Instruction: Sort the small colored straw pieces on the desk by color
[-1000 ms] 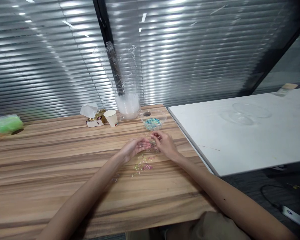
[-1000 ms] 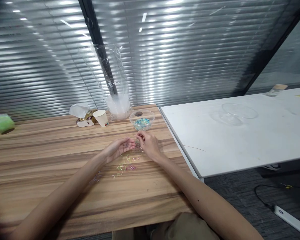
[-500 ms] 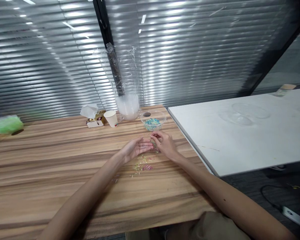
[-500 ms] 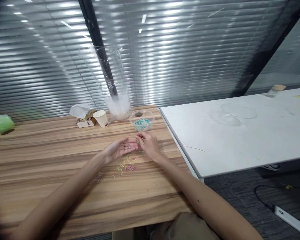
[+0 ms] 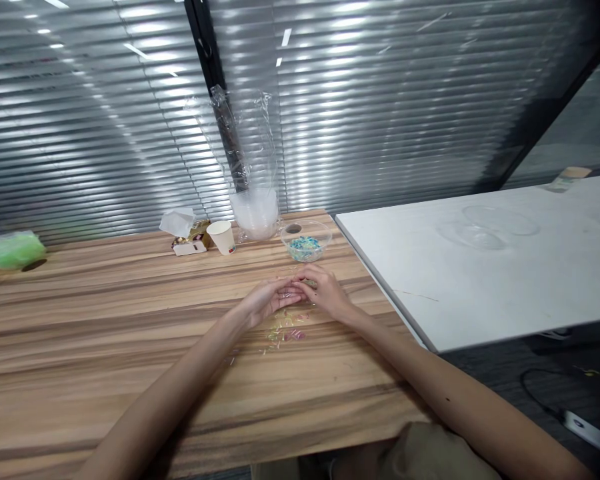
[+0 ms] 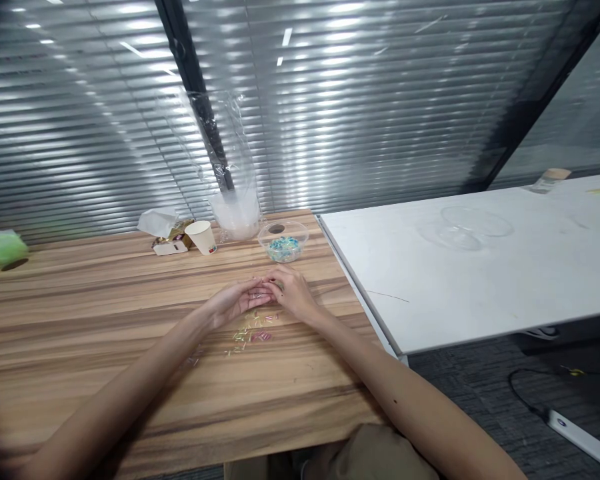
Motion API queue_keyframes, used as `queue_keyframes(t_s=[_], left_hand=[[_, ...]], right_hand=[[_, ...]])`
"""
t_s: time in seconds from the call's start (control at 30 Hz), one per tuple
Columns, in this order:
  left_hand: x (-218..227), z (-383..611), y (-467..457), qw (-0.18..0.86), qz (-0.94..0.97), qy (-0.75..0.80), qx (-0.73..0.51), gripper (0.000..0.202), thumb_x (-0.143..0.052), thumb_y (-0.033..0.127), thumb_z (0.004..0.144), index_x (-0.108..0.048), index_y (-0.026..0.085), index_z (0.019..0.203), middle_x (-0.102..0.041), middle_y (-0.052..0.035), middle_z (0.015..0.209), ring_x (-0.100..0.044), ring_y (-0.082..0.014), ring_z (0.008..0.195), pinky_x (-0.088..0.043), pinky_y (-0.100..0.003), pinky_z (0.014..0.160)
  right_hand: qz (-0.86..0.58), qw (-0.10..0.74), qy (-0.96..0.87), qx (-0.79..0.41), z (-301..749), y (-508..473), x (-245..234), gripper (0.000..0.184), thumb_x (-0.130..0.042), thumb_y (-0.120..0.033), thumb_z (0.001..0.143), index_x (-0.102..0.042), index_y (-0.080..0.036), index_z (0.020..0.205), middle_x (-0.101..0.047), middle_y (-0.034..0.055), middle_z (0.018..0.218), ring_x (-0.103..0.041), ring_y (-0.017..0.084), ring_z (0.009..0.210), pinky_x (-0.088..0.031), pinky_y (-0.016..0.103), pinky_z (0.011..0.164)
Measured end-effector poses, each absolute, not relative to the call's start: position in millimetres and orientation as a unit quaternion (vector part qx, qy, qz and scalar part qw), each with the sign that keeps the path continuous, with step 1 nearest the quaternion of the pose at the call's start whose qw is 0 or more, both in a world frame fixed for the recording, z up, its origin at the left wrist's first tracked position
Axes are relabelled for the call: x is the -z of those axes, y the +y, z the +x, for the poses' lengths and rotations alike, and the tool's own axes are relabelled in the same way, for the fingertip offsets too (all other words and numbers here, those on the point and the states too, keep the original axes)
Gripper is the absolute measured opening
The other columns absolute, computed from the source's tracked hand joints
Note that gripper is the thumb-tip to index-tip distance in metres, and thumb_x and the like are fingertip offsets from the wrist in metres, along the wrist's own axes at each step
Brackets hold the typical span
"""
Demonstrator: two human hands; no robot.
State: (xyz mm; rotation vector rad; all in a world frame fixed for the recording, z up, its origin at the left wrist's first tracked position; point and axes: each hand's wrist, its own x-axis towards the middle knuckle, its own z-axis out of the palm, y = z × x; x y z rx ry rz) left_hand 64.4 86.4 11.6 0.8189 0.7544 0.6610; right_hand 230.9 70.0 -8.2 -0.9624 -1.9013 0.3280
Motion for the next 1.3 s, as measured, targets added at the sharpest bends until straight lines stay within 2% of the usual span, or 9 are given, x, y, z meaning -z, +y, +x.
queue_keyframes(t_s=[0.2, 0.43, 0.57, 0.73, 0.97, 1.3], left_hand=[[-9.4, 64.2, 86.0, 0.797, 0.398, 0.332, -0.309, 0.019, -0.051, 0.012, 0.087, -0.068, 0.006, 0.084, -0.069, -0.0114, 0.089, -0.065, -0.0156, 0.083, -0.046, -0.031, 0.095], [-11.2, 65.4, 84.7, 0.781, 0.400, 0.364, -0.313, 0.017, -0.053, 0.011, 0.086, -0.067, 0.006, 0.079, -0.069, -0.0098, 0.080, -0.065, -0.0141, 0.076, -0.046, -0.032, 0.094], [-12.8, 66.0, 82.9, 0.766, 0.423, 0.375, -0.304, 0.015, -0.054, 0.010, 0.086, -0.067, 0.007, 0.080, -0.069, -0.0095, 0.080, -0.065, -0.0131, 0.074, -0.048, -0.028, 0.088], [-14.4, 68.0, 81.1, 0.760, 0.424, 0.388, -0.304, 0.014, -0.056, 0.005, 0.082, -0.067, 0.008, 0.074, -0.068, -0.0075, 0.076, -0.064, -0.0107, 0.071, -0.050, -0.022, 0.081], [-18.0, 70.3, 78.7, 0.760, 0.426, 0.394, -0.293, 0.019, -0.052, 0.000, 0.082, -0.066, 0.008, 0.070, -0.068, -0.0075, 0.071, -0.064, -0.0099, 0.066, -0.052, -0.018, 0.073], [-15.7, 68.4, 80.7, 0.738, 0.415, 0.403, -0.347, 0.014, -0.059, 0.001, 0.079, -0.067, 0.009, 0.070, -0.068, -0.0052, 0.071, -0.063, -0.0090, 0.066, -0.050, -0.019, 0.073]], right_hand=[[-0.381, 0.483, -0.776, -0.135, 230.6, 72.3, 12.0, 0.012, -0.059, -0.005, 0.080, -0.064, -0.016, 0.082, -0.063, 0.0040, 0.084, -0.058, 0.017, 0.081, -0.045, 0.027, 0.074], [-0.386, 0.493, -0.769, -0.127, 230.7, 72.5, 12.0, 0.012, -0.056, -0.008, 0.082, -0.064, -0.017, 0.082, -0.063, 0.0045, 0.086, -0.058, 0.017, 0.081, -0.045, 0.028, 0.074], [-0.395, 0.506, -0.756, -0.125, 230.1, 71.8, 10.9, 0.010, -0.056, -0.012, 0.084, -0.064, -0.017, 0.083, -0.064, 0.0041, 0.087, -0.059, 0.017, 0.081, -0.045, 0.029, 0.075], [-0.409, 0.515, -0.744, -0.117, 228.8, 69.6, 8.4, 0.011, -0.053, -0.016, 0.086, -0.064, -0.017, 0.087, -0.064, 0.0043, 0.088, -0.059, 0.017, 0.082, -0.045, 0.029, 0.075], [-0.417, 0.509, -0.744, -0.112, 228.7, 68.3, 6.2, 0.013, -0.050, -0.016, 0.088, -0.063, -0.017, 0.086, -0.064, 0.0042, 0.085, -0.059, 0.017, 0.079, -0.044, 0.028, 0.072], [-0.421, 0.512, -0.743, -0.094, 229.8, 70.6, 10.8, 0.015, -0.048, -0.019, 0.088, -0.063, -0.017, 0.086, -0.063, 0.0054, 0.084, -0.059, 0.018, 0.078, -0.046, 0.029, 0.070]])
